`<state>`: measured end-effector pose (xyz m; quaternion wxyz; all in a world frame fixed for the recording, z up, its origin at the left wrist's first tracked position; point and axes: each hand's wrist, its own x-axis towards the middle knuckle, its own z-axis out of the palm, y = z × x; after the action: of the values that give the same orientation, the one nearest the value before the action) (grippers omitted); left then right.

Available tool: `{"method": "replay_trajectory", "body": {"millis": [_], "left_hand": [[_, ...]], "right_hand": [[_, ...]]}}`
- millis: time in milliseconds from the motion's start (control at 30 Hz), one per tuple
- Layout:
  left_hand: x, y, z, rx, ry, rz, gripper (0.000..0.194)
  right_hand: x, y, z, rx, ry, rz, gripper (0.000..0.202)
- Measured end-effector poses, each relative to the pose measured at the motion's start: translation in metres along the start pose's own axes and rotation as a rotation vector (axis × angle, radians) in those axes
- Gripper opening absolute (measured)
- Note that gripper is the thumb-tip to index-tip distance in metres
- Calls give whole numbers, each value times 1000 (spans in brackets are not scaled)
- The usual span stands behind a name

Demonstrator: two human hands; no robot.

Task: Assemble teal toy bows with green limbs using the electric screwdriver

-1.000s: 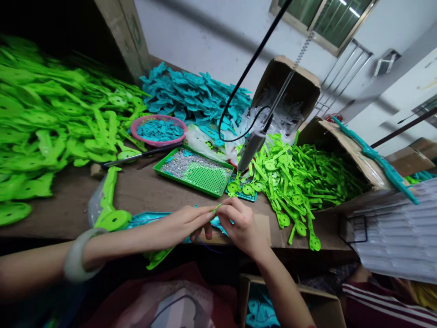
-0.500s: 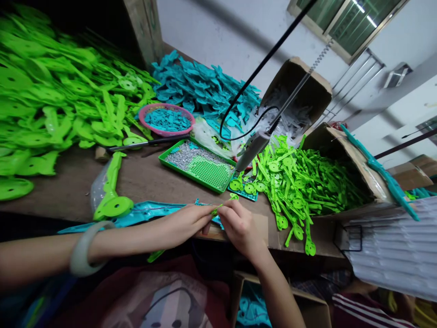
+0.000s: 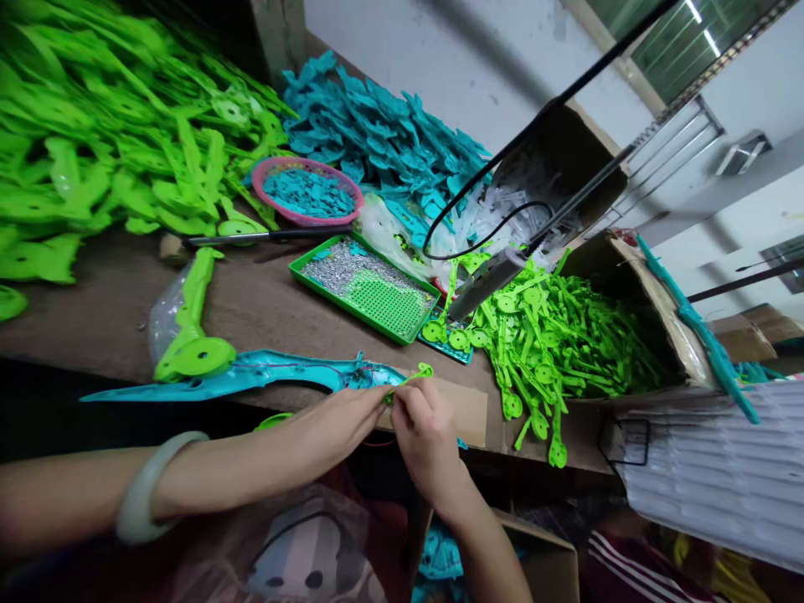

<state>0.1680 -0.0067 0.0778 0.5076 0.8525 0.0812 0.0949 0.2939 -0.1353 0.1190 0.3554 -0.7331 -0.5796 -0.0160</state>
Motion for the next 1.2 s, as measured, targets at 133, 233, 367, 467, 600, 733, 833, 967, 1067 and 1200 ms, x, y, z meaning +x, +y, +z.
{"method": "replay_trajectory", "body": {"millis": [133,233,367,467,600,733,833,967,1067,1200], "left_hand": [[-1,2,11,92,19,-38,34],[3,13,12,109,-30,-113,37],[6,30,9,106,-76,-176,37],[6,37,7,86,-78,-198,38],[5,37,7,103,-104,-230,39],[3,32,12,69,-97,-229,37],[0,29,16,47,-63,-206,36],[-6,34,18,14,-36,-173,35],[-9,35,19,-17,-4,-147,32],[-5,27,17,47,72,-120,36]], "right_hand": [[-8,-5,1,23,12,45,16],[-8,-5,-5,49,-2,95,14],[-7,-4,-12,68,-29,110,11],[-8,-3,-13,73,-13,78,13],[-11,1,-11,48,37,1,17],[-14,8,-12,92,-3,-60,22],[-16,9,-13,176,-28,45,18],[-20,4,-3,370,173,313,17],[-22,-3,11,494,357,478,42],[-23,-9,22,656,417,532,42]]}}
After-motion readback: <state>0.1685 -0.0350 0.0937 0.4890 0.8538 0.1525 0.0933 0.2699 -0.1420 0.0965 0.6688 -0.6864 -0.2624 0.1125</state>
